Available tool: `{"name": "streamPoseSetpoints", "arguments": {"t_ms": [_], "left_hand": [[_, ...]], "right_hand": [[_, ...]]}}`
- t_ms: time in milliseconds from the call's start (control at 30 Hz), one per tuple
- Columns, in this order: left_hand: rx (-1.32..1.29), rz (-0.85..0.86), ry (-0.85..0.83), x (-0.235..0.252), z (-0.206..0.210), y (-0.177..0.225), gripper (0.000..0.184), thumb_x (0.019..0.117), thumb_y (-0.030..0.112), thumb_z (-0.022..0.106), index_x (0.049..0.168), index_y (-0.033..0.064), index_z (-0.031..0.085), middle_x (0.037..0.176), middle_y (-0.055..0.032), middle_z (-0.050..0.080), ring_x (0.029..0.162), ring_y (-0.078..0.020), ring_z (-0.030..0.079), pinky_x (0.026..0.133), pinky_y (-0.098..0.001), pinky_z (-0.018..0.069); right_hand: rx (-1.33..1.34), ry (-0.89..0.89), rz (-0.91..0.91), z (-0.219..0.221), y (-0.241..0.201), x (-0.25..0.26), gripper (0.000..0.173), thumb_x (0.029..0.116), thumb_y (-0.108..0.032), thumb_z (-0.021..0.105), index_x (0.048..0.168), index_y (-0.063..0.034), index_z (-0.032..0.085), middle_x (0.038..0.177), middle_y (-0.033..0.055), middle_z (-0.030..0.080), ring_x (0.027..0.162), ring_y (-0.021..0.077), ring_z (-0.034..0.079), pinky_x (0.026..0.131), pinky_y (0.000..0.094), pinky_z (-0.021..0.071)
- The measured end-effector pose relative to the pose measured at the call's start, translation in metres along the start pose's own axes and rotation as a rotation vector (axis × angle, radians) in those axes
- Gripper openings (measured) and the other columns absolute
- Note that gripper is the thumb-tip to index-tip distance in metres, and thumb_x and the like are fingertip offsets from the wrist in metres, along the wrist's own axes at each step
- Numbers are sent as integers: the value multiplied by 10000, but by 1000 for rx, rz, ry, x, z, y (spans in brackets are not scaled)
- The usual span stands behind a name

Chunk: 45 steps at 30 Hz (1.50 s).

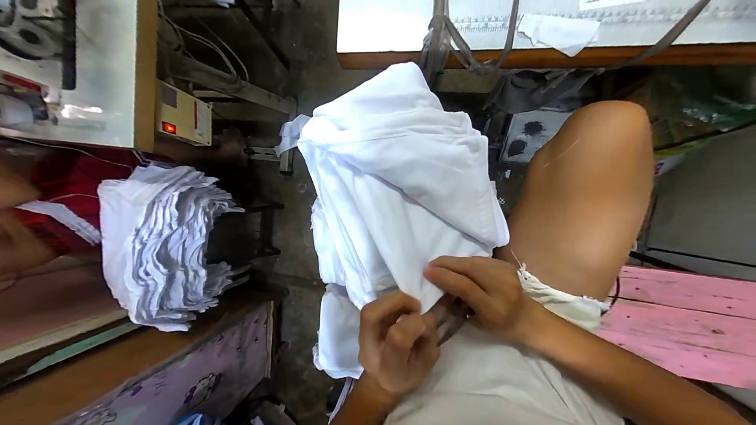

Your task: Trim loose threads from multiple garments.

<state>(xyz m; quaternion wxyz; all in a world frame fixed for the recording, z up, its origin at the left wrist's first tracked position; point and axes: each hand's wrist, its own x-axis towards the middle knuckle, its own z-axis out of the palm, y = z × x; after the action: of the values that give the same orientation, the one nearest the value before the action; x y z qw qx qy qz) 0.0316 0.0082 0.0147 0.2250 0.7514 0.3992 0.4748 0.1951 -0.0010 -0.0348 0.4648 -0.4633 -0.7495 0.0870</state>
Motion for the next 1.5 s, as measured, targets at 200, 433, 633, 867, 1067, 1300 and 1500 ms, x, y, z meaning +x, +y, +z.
{"name": "streamPoseSetpoints", "arguments": {"t_ms": [200, 433, 633, 867, 1067, 1300, 1500], "left_hand": [[-86, -54, -53, 33, -15, -19, 246, 998, 256, 641, 1241, 268, 601, 1436, 122, 527, 1238, -51, 592, 1005, -277, 544], [455, -188, -284, 27, -71, -60, 219, 995, 117, 592, 1030, -36, 745, 1125, -207, 685, 928, -155, 669, 832, -229, 539], [306, -222, -483, -4, -69, -54, 469, 876, 490, 756, 1115, 88, 783, 1041, -173, 655, 912, -181, 599, 827, -257, 492], [491, -430, -230, -26, -25, -31, 573, 759, 444, 848, 952, -71, 692, 814, -141, 676, 666, -129, 661, 598, -222, 546], [517, -520, -247, -29, -21, -25, 155, 908, 64, 681, 965, -62, 753, 798, -156, 738, 669, -182, 731, 648, -268, 603], [360, -419, -267, -28, -68, -20, 175, 943, 134, 679, 947, 12, 805, 771, -88, 721, 678, -60, 666, 678, -157, 538], [229, -253, -10, -27, -74, -37, 120, 963, 150, 715, 928, 48, 768, 1094, -100, 688, 972, -60, 671, 886, -206, 566]], "right_hand": [[-141, 105, 193, -33, 29, 24, 136, 1013, -148, 593, 1027, -26, 650, 746, 79, 642, 647, 127, 603, 606, 241, 512], [-358, -532, 944, -40, 82, 41, 315, 1028, -267, 629, 1116, 36, 630, 826, 303, 644, 771, 554, 645, 614, 696, 472], [-297, -372, 899, -56, 84, 38, 414, 1012, -358, 640, 1142, 33, 596, 803, 273, 619, 686, 497, 617, 565, 659, 448], [-322, -284, 843, -68, 73, 47, 391, 1036, -341, 585, 1060, 50, 593, 769, 239, 582, 636, 420, 567, 539, 584, 408], [-259, -334, 779, -62, 49, 46, 321, 1007, -303, 590, 1016, 18, 593, 708, 157, 542, 572, 328, 520, 497, 510, 382], [6, -259, 458, -48, 31, 29, 285, 997, -264, 606, 892, 1, 610, 621, 34, 500, 518, 55, 439, 473, 213, 356], [258, -460, 456, -30, 11, 28, 449, 1024, -498, 543, 962, -58, 611, 648, -56, 481, 555, -19, 425, 513, 155, 361]]}}
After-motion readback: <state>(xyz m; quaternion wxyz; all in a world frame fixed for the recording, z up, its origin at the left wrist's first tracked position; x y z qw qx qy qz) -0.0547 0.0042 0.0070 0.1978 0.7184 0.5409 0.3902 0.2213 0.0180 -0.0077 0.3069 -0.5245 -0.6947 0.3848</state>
